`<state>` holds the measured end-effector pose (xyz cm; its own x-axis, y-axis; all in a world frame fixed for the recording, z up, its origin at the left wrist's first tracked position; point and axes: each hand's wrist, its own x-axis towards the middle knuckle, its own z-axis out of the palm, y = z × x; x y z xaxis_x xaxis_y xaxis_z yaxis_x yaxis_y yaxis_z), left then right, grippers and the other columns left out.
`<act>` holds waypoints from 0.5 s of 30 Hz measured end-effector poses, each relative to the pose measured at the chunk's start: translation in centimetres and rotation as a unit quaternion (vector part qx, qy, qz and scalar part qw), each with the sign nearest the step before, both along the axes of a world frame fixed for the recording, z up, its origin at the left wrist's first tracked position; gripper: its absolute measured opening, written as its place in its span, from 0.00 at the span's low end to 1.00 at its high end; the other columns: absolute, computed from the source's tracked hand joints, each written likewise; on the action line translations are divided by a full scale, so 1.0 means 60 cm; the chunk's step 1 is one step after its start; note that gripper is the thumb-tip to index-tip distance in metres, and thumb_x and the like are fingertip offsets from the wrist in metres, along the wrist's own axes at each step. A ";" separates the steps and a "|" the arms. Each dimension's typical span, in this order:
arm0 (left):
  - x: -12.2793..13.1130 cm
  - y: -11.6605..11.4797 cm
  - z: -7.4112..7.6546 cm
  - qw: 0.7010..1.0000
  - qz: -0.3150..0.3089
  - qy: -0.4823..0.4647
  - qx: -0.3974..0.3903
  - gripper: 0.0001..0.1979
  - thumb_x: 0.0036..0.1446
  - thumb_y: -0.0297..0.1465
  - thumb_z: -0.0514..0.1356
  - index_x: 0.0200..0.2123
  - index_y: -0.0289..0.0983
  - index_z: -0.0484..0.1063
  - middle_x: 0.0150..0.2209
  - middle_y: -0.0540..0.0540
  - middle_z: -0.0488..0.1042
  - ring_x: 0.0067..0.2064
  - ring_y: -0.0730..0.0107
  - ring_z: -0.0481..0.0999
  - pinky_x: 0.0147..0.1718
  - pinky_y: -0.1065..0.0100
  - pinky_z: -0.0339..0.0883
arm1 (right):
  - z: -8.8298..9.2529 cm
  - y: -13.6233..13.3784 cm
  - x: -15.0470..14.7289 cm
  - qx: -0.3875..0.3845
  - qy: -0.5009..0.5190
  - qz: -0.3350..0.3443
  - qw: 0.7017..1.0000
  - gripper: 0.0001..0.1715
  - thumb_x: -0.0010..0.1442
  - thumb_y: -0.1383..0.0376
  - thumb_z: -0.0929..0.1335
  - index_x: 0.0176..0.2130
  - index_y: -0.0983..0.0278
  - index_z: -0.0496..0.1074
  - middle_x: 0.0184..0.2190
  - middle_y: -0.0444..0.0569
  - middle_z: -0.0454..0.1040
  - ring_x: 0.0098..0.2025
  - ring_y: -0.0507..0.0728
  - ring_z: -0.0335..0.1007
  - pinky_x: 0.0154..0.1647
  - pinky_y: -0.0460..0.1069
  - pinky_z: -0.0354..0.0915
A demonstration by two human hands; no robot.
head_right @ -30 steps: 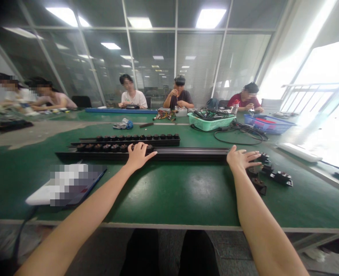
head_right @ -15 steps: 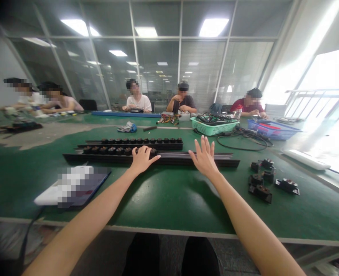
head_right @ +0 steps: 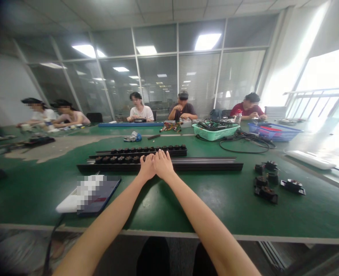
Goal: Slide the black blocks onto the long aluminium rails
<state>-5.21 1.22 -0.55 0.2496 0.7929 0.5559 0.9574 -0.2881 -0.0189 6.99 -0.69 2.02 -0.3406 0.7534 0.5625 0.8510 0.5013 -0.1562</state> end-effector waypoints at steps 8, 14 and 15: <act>-0.002 0.000 0.001 1.000 -0.005 -0.001 0.003 0.16 0.65 0.34 0.53 0.54 0.41 0.68 0.55 0.36 0.71 0.58 0.50 0.68 0.66 0.44 0.45 | -0.016 0.039 -0.016 -0.030 0.048 -0.024 0.998 0.24 0.69 0.71 0.55 0.49 0.67 0.76 0.48 0.59 0.78 0.56 0.61 0.70 0.74 0.60 0.40; 0.003 -0.002 0.001 1.000 0.001 -0.012 0.001 0.18 0.61 0.37 0.58 0.53 0.39 0.68 0.54 0.35 0.71 0.57 0.49 0.69 0.65 0.43 0.46 | -0.032 0.057 -0.003 0.005 0.074 0.021 0.997 0.22 0.71 0.68 0.56 0.45 0.63 0.78 0.45 0.55 0.78 0.52 0.60 0.71 0.72 0.61 0.47; 0.003 -0.003 0.001 1.000 0.002 -0.013 0.002 0.18 0.61 0.38 0.58 0.53 0.39 0.68 0.54 0.35 0.71 0.57 0.49 0.69 0.65 0.43 0.46 | -0.033 0.059 -0.003 0.006 0.079 0.026 0.996 0.22 0.71 0.68 0.57 0.45 0.62 0.78 0.44 0.54 0.78 0.52 0.59 0.71 0.71 0.61 0.48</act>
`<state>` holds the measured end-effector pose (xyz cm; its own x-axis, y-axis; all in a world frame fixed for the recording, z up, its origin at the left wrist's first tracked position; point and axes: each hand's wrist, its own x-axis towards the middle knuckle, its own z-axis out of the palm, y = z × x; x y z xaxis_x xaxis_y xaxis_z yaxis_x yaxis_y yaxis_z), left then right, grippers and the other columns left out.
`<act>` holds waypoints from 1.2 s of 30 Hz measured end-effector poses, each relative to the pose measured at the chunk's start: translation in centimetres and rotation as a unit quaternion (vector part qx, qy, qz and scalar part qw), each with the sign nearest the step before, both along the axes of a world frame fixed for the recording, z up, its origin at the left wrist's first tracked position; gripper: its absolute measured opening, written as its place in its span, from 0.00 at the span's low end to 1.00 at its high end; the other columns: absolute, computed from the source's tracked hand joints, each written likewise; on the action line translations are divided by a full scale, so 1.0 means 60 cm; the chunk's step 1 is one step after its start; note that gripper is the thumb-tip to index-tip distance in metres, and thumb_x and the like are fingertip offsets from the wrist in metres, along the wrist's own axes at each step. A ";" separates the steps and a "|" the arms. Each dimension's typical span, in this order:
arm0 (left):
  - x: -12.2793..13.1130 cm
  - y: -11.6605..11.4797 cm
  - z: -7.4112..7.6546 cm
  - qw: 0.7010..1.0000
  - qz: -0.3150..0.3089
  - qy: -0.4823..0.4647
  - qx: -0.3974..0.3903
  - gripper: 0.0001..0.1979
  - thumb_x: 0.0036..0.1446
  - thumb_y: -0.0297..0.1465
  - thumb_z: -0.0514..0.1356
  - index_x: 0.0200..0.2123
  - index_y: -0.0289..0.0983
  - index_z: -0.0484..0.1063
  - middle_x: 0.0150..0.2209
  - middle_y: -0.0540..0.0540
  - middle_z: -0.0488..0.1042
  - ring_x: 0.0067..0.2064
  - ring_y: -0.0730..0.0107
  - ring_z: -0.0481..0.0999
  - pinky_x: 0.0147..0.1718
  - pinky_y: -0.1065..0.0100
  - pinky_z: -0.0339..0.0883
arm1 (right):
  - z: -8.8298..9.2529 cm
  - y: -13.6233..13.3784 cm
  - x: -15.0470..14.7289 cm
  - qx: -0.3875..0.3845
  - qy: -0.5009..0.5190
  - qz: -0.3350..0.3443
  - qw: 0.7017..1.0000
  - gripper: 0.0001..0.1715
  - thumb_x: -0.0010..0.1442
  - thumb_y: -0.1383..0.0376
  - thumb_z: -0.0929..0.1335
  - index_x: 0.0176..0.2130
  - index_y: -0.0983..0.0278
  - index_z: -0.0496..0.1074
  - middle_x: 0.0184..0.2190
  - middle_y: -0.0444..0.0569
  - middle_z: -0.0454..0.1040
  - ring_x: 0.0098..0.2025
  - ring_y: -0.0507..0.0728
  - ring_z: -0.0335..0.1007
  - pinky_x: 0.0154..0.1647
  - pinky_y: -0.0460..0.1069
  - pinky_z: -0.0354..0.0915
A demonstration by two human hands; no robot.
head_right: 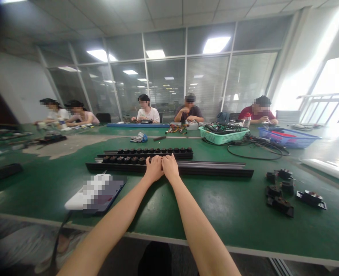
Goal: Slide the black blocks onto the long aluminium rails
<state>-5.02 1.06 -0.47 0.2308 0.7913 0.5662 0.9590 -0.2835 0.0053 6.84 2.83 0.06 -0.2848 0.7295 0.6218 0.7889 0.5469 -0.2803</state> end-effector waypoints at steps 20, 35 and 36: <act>-0.002 0.003 -0.006 1.000 0.007 0.010 0.029 0.24 0.61 0.43 0.60 0.56 0.37 0.67 0.56 0.34 0.72 0.58 0.49 0.70 0.66 0.44 0.49 | -0.005 -0.003 0.008 -0.001 0.017 -0.068 0.998 0.20 0.71 0.69 0.59 0.42 0.63 0.80 0.44 0.54 0.79 0.48 0.57 0.73 0.70 0.55 0.50; -0.006 0.009 -0.010 0.999 -0.009 0.018 0.043 0.20 0.63 0.41 0.57 0.56 0.39 0.68 0.55 0.36 0.72 0.58 0.50 0.70 0.66 0.43 0.47 | -0.004 -0.017 0.006 -0.010 0.022 -0.088 0.996 0.20 0.72 0.67 0.58 0.49 0.63 0.77 0.49 0.54 0.79 0.52 0.57 0.73 0.71 0.58 0.49; -0.006 0.008 -0.009 0.999 -0.009 0.017 0.040 0.20 0.63 0.41 0.57 0.55 0.39 0.68 0.55 0.36 0.72 0.58 0.50 0.70 0.66 0.43 0.47 | -0.004 -0.017 0.006 -0.011 0.024 -0.088 0.996 0.20 0.72 0.67 0.58 0.49 0.63 0.77 0.48 0.54 0.79 0.52 0.57 0.73 0.71 0.58 0.48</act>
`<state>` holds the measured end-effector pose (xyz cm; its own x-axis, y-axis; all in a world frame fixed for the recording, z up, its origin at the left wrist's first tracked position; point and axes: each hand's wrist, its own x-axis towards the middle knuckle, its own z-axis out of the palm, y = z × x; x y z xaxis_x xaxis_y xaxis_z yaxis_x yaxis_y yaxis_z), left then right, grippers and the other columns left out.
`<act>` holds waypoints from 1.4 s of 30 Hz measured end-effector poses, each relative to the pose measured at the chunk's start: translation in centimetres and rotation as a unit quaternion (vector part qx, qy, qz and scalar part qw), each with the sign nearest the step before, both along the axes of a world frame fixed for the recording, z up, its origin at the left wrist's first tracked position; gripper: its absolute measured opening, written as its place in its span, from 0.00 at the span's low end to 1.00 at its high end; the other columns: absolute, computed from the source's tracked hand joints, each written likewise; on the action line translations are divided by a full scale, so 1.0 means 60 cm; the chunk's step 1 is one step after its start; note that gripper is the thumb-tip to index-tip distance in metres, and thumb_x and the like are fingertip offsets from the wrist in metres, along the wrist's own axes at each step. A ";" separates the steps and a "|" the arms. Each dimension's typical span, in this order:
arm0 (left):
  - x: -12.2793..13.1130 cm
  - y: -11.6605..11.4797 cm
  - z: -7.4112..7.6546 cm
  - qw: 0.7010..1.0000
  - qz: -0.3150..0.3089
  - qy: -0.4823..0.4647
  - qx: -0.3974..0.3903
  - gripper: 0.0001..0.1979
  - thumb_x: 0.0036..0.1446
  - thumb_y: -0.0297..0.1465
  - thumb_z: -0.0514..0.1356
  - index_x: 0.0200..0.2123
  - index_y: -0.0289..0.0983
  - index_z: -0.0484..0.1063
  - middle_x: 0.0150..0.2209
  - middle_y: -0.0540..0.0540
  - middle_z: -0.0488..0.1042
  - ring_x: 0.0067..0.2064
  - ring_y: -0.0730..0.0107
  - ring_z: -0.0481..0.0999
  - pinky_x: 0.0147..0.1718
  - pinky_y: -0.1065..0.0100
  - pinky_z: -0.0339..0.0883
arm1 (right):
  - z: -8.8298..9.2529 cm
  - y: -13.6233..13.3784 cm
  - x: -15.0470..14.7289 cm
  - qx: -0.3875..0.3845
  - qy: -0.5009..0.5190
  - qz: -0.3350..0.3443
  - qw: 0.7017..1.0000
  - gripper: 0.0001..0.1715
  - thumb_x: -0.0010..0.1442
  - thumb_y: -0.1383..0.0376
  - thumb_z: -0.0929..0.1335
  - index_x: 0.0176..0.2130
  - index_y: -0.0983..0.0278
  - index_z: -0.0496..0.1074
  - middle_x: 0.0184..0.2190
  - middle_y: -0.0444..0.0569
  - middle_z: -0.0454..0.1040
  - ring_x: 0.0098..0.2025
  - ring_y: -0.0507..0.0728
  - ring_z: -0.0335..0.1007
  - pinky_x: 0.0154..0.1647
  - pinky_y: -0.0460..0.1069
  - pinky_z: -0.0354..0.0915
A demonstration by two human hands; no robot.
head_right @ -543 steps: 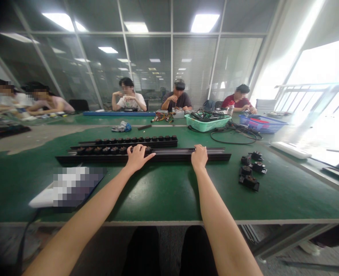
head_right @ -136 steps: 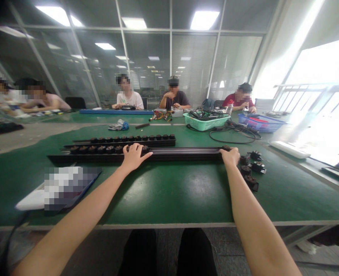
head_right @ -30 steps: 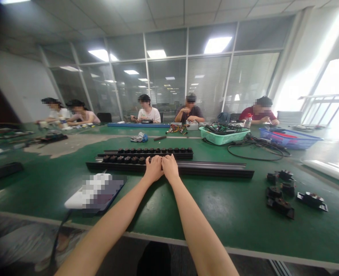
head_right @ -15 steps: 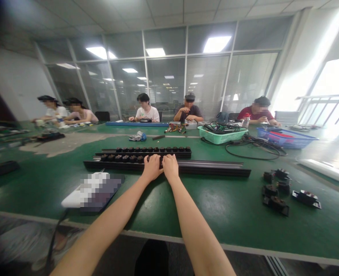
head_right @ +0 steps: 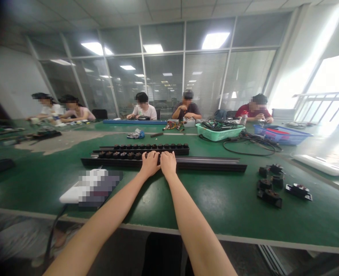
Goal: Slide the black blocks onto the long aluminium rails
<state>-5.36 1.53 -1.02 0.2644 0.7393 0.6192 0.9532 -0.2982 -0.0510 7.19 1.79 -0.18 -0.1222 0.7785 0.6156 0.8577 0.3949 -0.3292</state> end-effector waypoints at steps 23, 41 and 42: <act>0.008 0.001 0.001 1.000 -0.007 -0.010 -0.025 0.22 0.64 0.42 0.55 0.56 0.38 0.68 0.56 0.34 0.71 0.59 0.48 0.69 0.66 0.41 0.45 | 0.000 0.006 0.017 -0.033 0.060 0.034 0.997 0.21 0.69 0.67 0.62 0.56 0.61 0.76 0.57 0.51 0.77 0.59 0.59 0.72 0.73 0.62 0.44; 0.016 -0.002 0.006 0.999 -0.007 -0.002 -0.038 0.25 0.64 0.43 0.54 0.59 0.34 0.67 0.60 0.31 0.69 0.60 0.46 0.67 0.66 0.42 0.43 | 0.002 -0.006 0.029 -0.041 0.023 0.038 0.998 0.24 0.70 0.68 0.59 0.59 0.62 0.72 0.62 0.51 0.73 0.61 0.61 0.69 0.73 0.67 0.42; 0.016 -0.002 0.005 0.999 -0.008 -0.002 -0.037 0.25 0.64 0.43 0.54 0.59 0.34 0.67 0.60 0.31 0.69 0.61 0.46 0.67 0.66 0.42 0.43 | 0.001 -0.005 0.029 -0.040 0.021 0.035 0.998 0.23 0.70 0.68 0.59 0.59 0.62 0.72 0.61 0.52 0.73 0.60 0.62 0.69 0.73 0.68 0.42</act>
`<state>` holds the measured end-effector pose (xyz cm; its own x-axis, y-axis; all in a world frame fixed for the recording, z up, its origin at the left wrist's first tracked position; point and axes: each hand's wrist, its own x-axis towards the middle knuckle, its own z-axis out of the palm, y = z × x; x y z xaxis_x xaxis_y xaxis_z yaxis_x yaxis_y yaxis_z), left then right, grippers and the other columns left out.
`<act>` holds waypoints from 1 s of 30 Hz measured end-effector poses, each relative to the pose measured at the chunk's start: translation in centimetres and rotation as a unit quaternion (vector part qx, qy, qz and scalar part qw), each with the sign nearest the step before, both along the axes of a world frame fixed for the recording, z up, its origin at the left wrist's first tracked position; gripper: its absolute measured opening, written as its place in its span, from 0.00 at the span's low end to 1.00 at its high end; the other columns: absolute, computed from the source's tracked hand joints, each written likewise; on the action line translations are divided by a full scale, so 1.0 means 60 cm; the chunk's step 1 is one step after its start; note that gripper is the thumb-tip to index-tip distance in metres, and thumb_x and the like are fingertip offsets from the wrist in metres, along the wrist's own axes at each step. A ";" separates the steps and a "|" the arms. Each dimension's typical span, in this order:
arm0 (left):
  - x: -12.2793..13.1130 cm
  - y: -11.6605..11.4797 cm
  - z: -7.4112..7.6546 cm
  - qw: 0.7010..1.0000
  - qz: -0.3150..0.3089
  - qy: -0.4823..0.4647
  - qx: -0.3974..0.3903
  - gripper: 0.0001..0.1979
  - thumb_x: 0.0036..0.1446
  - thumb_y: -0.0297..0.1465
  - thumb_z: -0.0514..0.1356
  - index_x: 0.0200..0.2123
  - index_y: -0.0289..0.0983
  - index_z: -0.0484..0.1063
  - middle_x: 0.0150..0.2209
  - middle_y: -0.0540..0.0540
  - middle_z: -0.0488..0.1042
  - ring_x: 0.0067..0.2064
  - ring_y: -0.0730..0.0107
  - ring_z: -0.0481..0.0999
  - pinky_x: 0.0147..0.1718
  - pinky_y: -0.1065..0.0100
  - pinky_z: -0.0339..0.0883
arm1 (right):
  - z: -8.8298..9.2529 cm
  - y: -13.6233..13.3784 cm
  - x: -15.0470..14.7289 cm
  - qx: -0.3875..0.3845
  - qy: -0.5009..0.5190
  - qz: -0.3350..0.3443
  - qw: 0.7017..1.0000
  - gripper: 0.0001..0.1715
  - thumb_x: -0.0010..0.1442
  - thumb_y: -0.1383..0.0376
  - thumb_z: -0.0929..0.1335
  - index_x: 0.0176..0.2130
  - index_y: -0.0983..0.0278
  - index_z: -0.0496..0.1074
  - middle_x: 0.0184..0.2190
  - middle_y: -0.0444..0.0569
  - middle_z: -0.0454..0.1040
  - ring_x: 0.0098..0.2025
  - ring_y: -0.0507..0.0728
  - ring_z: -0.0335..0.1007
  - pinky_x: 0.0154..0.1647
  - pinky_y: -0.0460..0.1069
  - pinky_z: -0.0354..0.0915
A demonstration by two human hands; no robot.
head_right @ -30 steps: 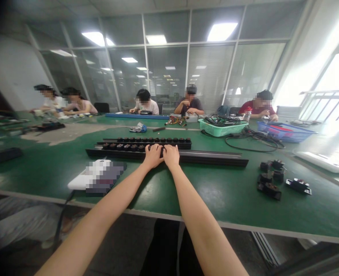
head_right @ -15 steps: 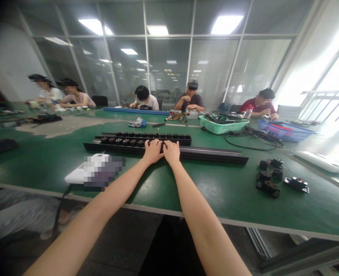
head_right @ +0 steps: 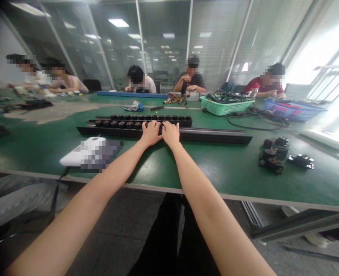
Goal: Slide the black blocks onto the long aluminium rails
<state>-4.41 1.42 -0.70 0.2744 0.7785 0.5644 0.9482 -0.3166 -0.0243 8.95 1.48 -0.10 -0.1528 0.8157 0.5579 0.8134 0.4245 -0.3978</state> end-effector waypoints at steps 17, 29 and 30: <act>-0.001 -0.003 0.003 1.000 -0.005 -0.003 -0.009 0.25 0.64 0.41 0.54 0.60 0.35 0.66 0.60 0.32 0.68 0.63 0.47 0.66 0.68 0.42 0.40 | 0.010 -0.013 -0.005 -0.022 -0.003 -0.023 0.999 0.22 0.70 0.68 0.57 0.56 0.62 0.72 0.59 0.53 0.74 0.55 0.61 0.73 0.64 0.60 0.61; -0.006 -0.006 0.002 1.000 -0.019 -0.007 -0.010 0.25 0.65 0.40 0.53 0.61 0.37 0.66 0.62 0.34 0.67 0.65 0.49 0.64 0.70 0.41 0.34 | -0.001 -0.011 -0.005 0.006 0.008 -0.016 1.000 0.20 0.71 0.67 0.58 0.55 0.59 0.72 0.58 0.49 0.75 0.56 0.58 0.73 0.74 0.66 0.36; -0.006 -0.006 0.003 1.000 -0.015 -0.010 -0.008 0.25 0.65 0.40 0.53 0.62 0.37 0.66 0.63 0.34 0.67 0.66 0.49 0.64 0.70 0.41 0.34 | 0.000 -0.011 -0.004 0.004 0.007 -0.014 1.000 0.20 0.71 0.67 0.58 0.55 0.58 0.72 0.58 0.48 0.75 0.57 0.58 0.73 0.74 0.66 0.36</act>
<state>-4.77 1.09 -0.53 0.2871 0.7791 0.5573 0.9383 -0.3457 -0.0002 8.72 0.81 -0.10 -0.1228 0.8155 0.5656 0.8195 0.4047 -0.4057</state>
